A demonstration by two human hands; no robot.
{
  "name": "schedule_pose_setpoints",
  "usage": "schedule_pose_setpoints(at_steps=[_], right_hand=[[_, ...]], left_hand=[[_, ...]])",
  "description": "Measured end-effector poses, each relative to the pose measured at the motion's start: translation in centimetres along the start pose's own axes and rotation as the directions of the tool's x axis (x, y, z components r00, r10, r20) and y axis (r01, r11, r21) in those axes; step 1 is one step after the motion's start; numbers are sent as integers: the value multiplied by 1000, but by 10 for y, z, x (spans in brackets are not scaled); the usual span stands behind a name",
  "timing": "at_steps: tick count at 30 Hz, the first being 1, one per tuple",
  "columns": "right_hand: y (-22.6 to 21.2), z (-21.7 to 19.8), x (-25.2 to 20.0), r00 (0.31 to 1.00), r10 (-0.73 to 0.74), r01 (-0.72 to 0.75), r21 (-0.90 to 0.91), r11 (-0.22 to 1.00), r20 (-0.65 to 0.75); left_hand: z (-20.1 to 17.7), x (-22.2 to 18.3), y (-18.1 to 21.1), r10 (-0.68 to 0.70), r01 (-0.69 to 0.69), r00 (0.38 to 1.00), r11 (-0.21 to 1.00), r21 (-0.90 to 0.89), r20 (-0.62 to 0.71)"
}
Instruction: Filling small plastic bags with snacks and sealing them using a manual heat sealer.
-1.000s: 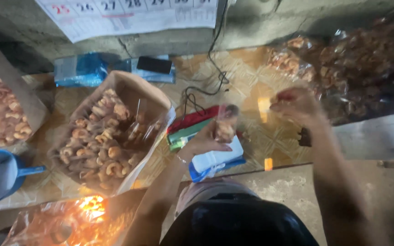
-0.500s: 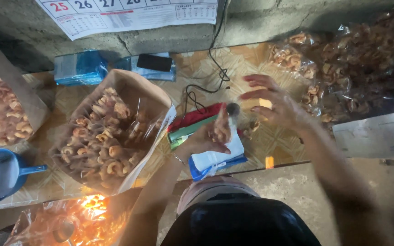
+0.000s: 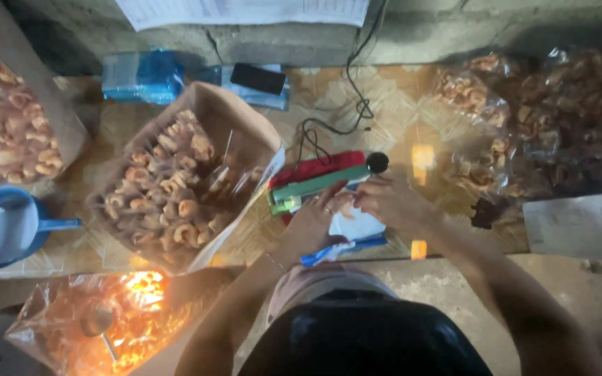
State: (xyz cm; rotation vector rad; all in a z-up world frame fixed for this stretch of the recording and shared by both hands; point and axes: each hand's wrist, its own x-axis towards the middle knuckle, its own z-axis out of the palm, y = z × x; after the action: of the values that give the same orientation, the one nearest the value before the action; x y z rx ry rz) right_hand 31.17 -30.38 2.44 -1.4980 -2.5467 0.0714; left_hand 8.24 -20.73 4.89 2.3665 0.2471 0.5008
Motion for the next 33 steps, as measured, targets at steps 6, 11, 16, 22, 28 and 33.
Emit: schedule_pose_setpoints(at_steps=[6, 11, 16, 22, 28, 33], right_hand=[[2, -7, -8, 997, 29, -40, 156, 987, 71], [-3, -7, -9, 994, 107, -107, 2, 994, -35], [-19, -5, -11, 983, 127, -112, 120, 986, -131], [-48, 14, -30, 924, 223, -247, -40, 968, -310], [-88, -69, -47, 893, 305, -272, 144, 952, -331], [-80, -80, -38, 950, 201, -186, 87, 979, -239]], left_hand=[[27, -5, -8, 10, -68, 994, 841, 536, 109], [15, -2, -41, 278, -192, 959, 762, 619, -45], [21, 3, -36, 257, -189, 965, 809, 557, -46], [31, -8, -18, 239, -200, 968, 915, 352, -74], [-46, -10, 49, 378, -387, 920, 843, 372, 102], [-31, -7, 43, 406, -435, 899, 792, 429, 162]])
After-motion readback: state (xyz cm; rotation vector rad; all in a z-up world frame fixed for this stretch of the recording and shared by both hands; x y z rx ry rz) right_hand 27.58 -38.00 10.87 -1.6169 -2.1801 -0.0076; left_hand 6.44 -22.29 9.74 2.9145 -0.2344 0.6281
